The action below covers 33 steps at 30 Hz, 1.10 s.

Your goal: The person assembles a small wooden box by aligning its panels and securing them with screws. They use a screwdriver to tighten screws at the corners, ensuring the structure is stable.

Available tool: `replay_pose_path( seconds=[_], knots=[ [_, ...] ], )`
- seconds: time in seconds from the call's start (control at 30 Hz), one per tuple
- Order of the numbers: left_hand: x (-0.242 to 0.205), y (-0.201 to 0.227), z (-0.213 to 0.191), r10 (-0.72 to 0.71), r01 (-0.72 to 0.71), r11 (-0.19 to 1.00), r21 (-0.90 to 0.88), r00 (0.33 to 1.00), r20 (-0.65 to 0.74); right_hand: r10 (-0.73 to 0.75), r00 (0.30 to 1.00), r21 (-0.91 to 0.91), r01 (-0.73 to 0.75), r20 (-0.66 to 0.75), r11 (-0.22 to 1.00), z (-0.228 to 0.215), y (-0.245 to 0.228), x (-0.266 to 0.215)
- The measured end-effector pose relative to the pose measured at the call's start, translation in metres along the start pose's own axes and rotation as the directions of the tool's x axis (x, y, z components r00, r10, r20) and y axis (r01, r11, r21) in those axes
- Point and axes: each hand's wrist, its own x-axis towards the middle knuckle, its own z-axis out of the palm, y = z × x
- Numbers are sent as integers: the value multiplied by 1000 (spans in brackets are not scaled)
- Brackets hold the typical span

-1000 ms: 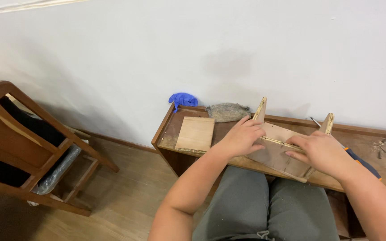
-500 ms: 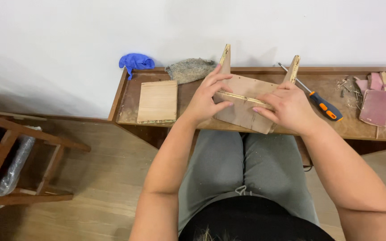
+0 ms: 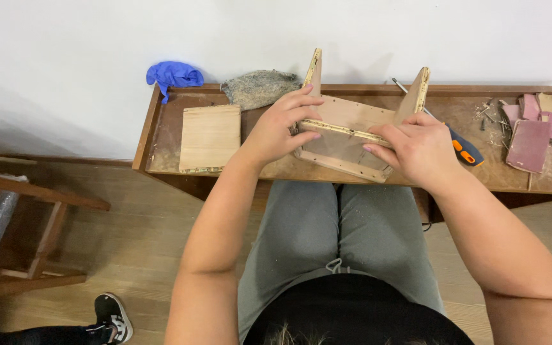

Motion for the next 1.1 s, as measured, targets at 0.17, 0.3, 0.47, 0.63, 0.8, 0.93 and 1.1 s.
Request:
replay_pose_path(
  seconds=[0.17,0.3,0.47,0.63,0.8,0.93,1.1],
  knots=[
    [3,4,-3,9,-10,999,31,1000,24,18,1000,-1,-18,18,1000,5,-1,0],
    [4,6,-2,10,-18,995,100,996,84,8,998,32,-10,68,999,2,2,0],
    [8,22,0,-25,-9,969,248,991,132,-36,995,93,27,97,995,-13,0,10],
    [14,23,16,-22,-44,922,385,986,166,-103,993,191,90,57,977,-23,6,13],
    [16,3,19,31,-98,945,312,977,212,-138,977,309,184,-164,933,8,18,2],
    [26,-2,7,60,-128,955,269,967,248,-112,973,320,175,-204,931,15,9,5],
    [37,9,-2,11,-131,940,315,935,355,-46,977,245,98,-209,964,16,-10,7]
  ],
)
